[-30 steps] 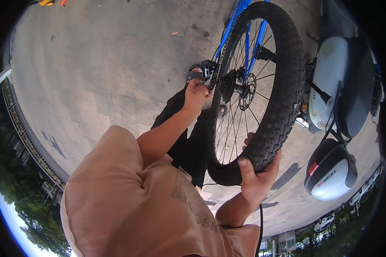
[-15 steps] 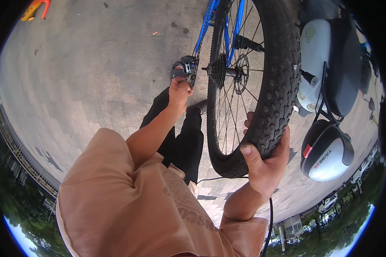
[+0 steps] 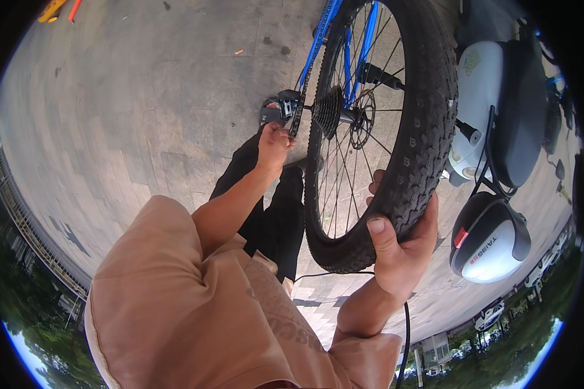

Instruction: The person removes the rear wheel from a blue mountain bike, uses a small tool to adjust the cassette and hub, and then reinstalls the wheel. The person manipulates the cassette, hub, and wheel while squatting on a paved outdoor surface.

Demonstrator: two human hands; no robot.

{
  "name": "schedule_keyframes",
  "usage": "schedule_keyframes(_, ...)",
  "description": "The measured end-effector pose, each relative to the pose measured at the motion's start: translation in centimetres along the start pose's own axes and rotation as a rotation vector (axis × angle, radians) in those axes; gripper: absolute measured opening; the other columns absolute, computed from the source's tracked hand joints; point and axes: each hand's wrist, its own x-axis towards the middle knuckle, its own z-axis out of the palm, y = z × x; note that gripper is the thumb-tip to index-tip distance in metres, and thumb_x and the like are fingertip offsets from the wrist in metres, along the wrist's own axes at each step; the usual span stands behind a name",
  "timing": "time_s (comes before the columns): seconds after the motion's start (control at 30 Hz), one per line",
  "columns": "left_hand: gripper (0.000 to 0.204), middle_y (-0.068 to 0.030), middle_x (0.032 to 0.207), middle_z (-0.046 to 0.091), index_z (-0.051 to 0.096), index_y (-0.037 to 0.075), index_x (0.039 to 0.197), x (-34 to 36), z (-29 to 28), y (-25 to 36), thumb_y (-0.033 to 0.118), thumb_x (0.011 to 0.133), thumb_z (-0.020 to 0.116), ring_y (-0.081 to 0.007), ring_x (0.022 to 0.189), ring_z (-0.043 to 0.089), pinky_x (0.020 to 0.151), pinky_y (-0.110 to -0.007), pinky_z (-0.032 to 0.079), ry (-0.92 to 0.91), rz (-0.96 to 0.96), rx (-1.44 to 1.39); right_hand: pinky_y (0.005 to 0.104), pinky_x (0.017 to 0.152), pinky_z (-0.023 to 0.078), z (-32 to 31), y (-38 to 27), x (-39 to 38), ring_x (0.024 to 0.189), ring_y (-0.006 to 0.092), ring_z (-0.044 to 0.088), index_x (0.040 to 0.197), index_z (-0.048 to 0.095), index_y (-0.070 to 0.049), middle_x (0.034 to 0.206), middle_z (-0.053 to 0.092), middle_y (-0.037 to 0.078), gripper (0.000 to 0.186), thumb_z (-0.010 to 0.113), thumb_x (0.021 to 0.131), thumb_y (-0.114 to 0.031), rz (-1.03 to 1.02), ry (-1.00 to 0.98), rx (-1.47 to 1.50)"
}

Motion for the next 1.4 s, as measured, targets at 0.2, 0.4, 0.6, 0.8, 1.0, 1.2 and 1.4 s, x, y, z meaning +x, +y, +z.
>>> schedule_keyframes(0.2,0.041,-0.0092,0.088,0.057,0.045,0.001,0.115,0.2,-0.3,-0.2,-0.006,0.075,0.046,-0.0161,0.070,0.056,0.064,-0.029,0.047,-0.015,-0.015,0.030,0.0320,0.085,0.050,1.5,-0.9,-0.5,0.097,0.0220,0.062,0.128,0.040,0.008,0.111,0.062,0.022,0.068,0.077,0.076,-0.015,-0.008,0.019,-0.003)
schedule_keyframes(0.4,0.047,-0.0070,0.090,0.055,0.043,0.001,0.121,0.6,-1.2,-1.1,-0.009,0.075,0.043,-0.0152,0.072,0.056,0.064,-0.028,0.044,-0.085,0.012,0.007,0.0305,0.087,0.048,1.5,-1.1,-0.4,0.100,0.0207,0.061,0.132,0.036,0.005,0.116,0.060,0.020,0.073,0.078,0.074,-0.007,0.011,-0.002,0.065)
schedule_keyframes(0.6,0.049,-0.0062,0.090,0.056,0.042,0.000,0.124,1.0,-1.4,-1.8,-0.011,0.076,0.040,-0.0136,0.072,0.055,0.065,-0.028,0.044,-0.086,0.024,0.032,0.0322,0.088,0.048,2.0,-0.6,-0.4,0.100,0.0219,0.061,0.131,0.037,0.005,0.115,0.060,0.021,0.071,0.077,0.075,-0.008,0.003,0.015,0.079)
schedule_keyframes(0.8,0.048,-0.0053,0.091,0.058,0.042,0.001,0.125,1.1,-1.7,-2.7,-0.011,0.079,0.039,-0.0125,0.074,0.055,0.068,-0.027,0.044,-0.144,0.063,-0.003,0.0337,0.085,0.051,2.4,1.2,-0.6,0.097,0.0234,0.062,0.130,0.039,0.006,0.111,0.061,0.022,0.070,0.076,0.076,-0.018,-0.045,0.047,0.017)
schedule_keyframes(1.0,0.045,-0.0048,0.090,0.058,0.042,0.002,0.124,1.0,-1.6,-3.1,-0.010,0.081,0.039,-0.0111,0.074,0.054,0.068,-0.026,0.044,-0.126,0.126,0.032,0.0334,0.086,0.050,2.4,1.5,-0.7,0.098,0.0230,0.061,0.131,0.037,0.006,0.113,0.060,0.022,0.071,0.075,0.076,-0.016,-0.052,0.032,0.032)
schedule_keyframes(1.2,0.044,-0.0061,0.088,0.059,0.043,0.003,0.123,1.5,-2.2,-3.4,-0.009,0.081,0.039,-0.0110,0.072,0.054,0.066,-0.024,0.044,-0.151,0.170,0.063,0.0355,0.089,0.049,3.0,0.8,-0.9,0.098,0.0237,0.062,0.132,0.035,0.007,0.112,0.060,0.024,0.069,0.074,0.077,-0.011,-0.039,0.045,0.036)
schedule_keyframes(1.4,0.044,-0.0063,0.088,0.059,0.043,0.003,0.124,1.1,-2.2,-3.5,-0.009,0.082,0.040,-0.0103,0.072,0.053,0.065,-0.024,0.043,-0.124,0.135,0.108,0.0353,0.088,0.050,2.6,0.3,-0.8,0.097,0.0236,0.062,0.131,0.036,0.007,0.112,0.061,0.023,0.072,0.076,0.076,-0.013,-0.042,0.030,0.021)
